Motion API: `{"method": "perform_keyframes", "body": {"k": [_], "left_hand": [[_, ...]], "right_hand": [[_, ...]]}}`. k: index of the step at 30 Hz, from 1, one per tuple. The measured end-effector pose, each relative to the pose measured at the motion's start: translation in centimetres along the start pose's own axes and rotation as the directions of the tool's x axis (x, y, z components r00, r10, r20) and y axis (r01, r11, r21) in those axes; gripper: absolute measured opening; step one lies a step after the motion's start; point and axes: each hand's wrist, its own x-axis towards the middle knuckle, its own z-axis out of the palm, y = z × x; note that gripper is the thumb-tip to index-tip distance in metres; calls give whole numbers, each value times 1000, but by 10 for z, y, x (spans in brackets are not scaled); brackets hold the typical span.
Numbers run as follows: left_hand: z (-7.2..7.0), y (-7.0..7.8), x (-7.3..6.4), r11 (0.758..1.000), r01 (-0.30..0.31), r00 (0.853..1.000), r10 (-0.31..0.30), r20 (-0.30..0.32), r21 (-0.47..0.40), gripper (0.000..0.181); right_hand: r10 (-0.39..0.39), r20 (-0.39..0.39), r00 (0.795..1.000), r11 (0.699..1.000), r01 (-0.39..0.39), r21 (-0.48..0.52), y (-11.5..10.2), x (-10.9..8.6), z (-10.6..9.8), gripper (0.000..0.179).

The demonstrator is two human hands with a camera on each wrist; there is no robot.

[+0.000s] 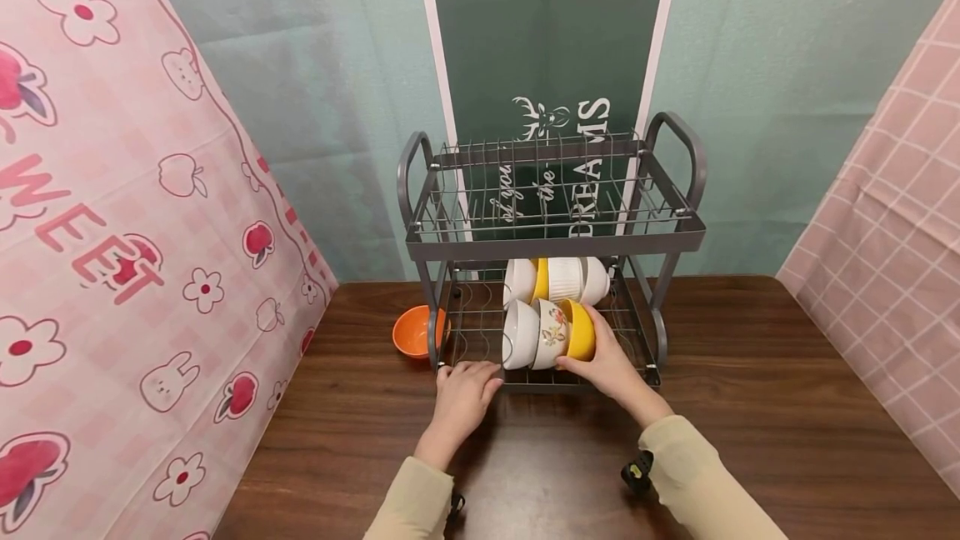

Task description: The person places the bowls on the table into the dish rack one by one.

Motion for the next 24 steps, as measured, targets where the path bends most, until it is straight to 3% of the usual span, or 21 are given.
{"method": "perform_keyframes", "body": {"k": [24], "left_hand": [[2,-1,0,1000,0,1000,0,-3,-7,26]], "right_hand": [[14,53,999,1000,-14,13,-2,-1,-4,102]]}}
